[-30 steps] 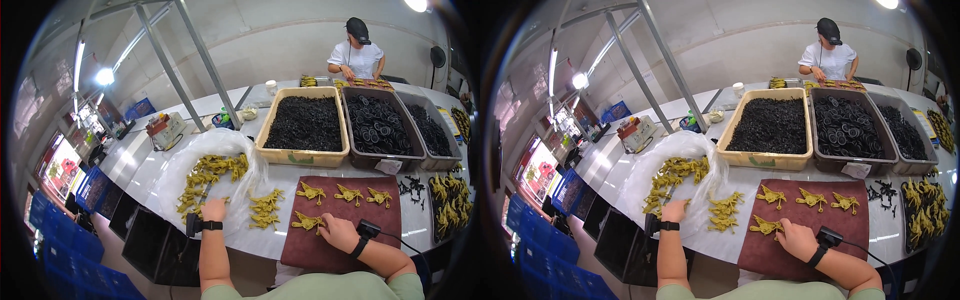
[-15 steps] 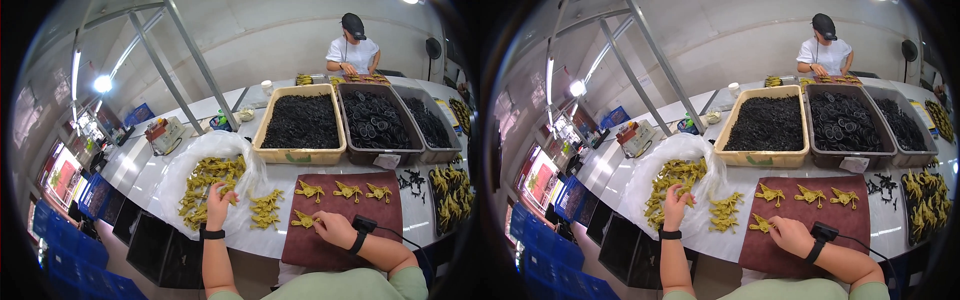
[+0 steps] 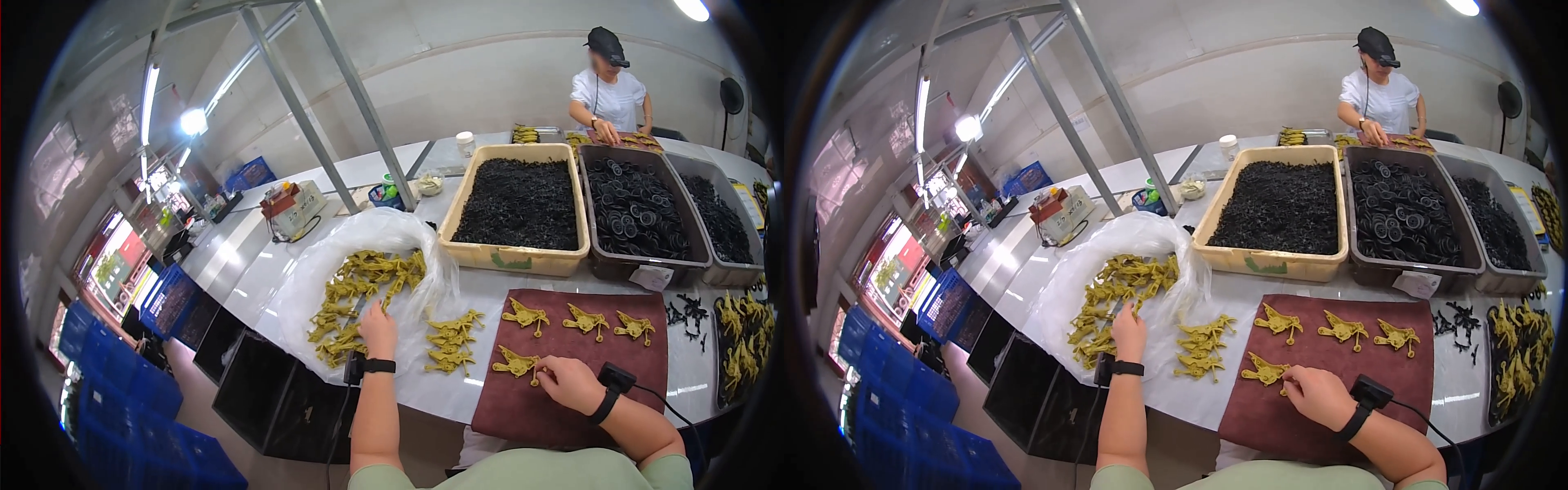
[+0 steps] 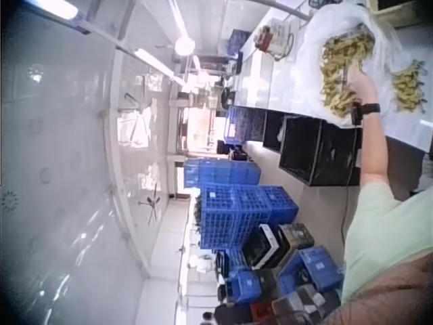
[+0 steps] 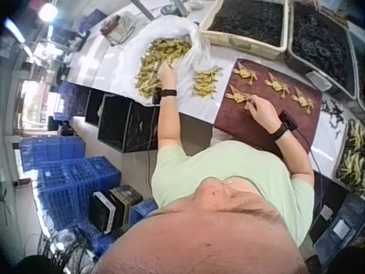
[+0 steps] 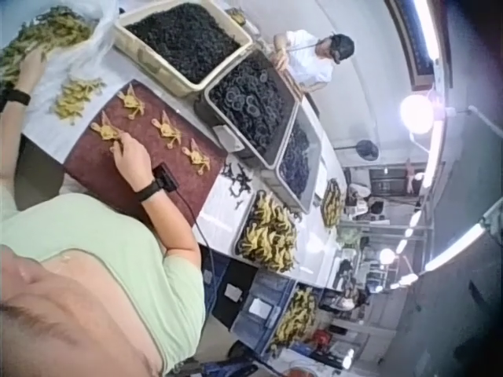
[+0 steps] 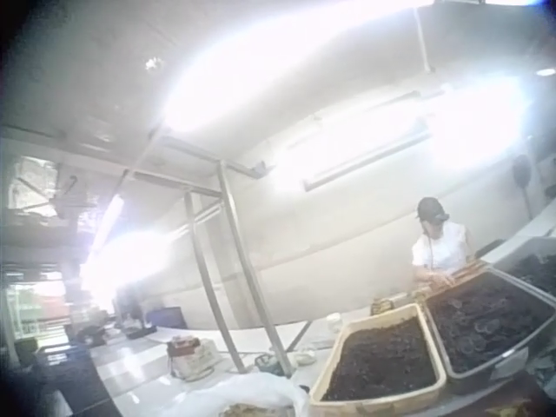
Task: Assembling toy motorcycles by attaching plastic wheels to the frames.
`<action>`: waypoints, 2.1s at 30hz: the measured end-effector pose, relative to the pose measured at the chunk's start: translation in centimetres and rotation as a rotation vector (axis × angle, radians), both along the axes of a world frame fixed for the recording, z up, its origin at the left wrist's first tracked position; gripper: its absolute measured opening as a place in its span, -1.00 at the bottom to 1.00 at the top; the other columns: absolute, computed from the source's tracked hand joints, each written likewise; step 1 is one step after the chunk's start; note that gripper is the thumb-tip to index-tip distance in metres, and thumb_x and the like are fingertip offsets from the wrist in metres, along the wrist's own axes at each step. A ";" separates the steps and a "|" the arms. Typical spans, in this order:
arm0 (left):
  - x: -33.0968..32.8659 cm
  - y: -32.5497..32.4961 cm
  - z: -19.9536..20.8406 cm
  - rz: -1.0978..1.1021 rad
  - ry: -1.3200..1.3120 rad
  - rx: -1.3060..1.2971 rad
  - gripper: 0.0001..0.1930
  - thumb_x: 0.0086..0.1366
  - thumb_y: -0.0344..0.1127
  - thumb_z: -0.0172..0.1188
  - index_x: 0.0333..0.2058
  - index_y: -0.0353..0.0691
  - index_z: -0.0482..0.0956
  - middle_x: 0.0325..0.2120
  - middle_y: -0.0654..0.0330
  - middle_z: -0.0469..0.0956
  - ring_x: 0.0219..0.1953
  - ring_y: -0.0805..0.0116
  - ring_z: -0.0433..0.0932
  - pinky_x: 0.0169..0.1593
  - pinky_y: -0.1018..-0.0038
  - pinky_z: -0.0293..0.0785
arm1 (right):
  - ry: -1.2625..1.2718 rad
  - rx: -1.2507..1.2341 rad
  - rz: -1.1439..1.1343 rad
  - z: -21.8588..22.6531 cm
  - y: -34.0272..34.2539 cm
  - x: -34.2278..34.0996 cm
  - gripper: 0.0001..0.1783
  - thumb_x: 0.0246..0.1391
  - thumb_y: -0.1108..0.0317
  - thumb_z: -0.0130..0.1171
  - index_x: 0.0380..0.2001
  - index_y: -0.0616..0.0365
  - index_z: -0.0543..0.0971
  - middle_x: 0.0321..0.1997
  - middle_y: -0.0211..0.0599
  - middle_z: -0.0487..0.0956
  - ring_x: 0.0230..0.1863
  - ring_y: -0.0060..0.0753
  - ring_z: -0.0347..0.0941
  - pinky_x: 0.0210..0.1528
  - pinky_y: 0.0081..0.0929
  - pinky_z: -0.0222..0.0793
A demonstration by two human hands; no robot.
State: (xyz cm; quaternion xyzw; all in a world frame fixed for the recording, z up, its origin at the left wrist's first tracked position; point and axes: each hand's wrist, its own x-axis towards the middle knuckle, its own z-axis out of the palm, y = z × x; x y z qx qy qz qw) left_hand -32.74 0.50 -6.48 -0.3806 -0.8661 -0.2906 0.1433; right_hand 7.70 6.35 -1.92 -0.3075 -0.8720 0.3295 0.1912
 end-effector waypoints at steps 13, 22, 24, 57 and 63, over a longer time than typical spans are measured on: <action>-3.0 -2.2 2.3 0.184 0.002 -0.481 -0.69 0.22 -0.09 0.07 -0.11 -0.02 0.57 -0.07 0.06 0.53 -0.01 0.03 0.49 0.09 -0.03 0.19 | -0.078 0.010 0.062 -0.4 0.1 -0.3 -0.79 0.05 0.29 0.09 -0.33 0.21 0.53 -0.43 -0.05 0.58 -0.37 0.00 0.52 -0.31 -0.18 0.43; -6.1 -3.8 1.8 0.090 0.053 -0.589 -0.58 0.04 -0.32 0.24 -0.06 -0.03 0.50 -0.15 0.16 0.53 -0.06 0.13 0.49 0.01 0.02 0.27 | -0.087 0.023 0.088 -0.4 0.2 -0.3 -0.79 0.05 0.28 0.08 -0.34 0.21 0.54 -0.42 -0.05 0.58 -0.35 0.01 0.51 -0.27 -0.17 0.43; -7.0 -3.9 1.1 0.118 0.047 -0.399 -0.62 0.05 -0.31 0.23 -0.08 -0.03 0.51 -0.18 0.15 0.53 -0.08 0.12 0.50 -0.02 0.06 0.30 | -0.089 0.016 0.092 -0.4 0.1 -0.4 -0.79 0.05 0.28 0.07 -0.34 0.20 0.54 -0.42 -0.06 0.58 -0.34 0.01 0.51 -0.27 -0.17 0.43; 10.0 12.8 1.8 -0.421 0.888 -0.137 -0.95 0.04 -0.37 0.09 -0.48 -0.12 0.52 -0.49 0.26 0.38 -0.41 0.22 0.38 -0.36 0.31 0.30 | 1.866 -0.887 0.854 16.2 -9.3 1.9 -0.84 0.18 0.47 -0.02 -0.20 0.28 0.30 -0.30 0.08 0.41 -0.24 0.21 0.48 -0.26 -0.18 0.52; 10.4 13.5 -0.2 -0.629 0.751 -0.308 -0.90 0.06 -0.37 0.08 -0.41 -0.12 0.54 -0.49 0.25 0.44 -0.36 0.23 0.47 -0.34 0.31 0.38 | 1.874 -0.750 0.878 14.7 -9.3 3.8 -0.83 0.16 0.54 -0.02 -0.19 0.28 0.28 -0.28 0.17 0.40 -0.23 0.29 0.47 -0.21 -0.02 0.51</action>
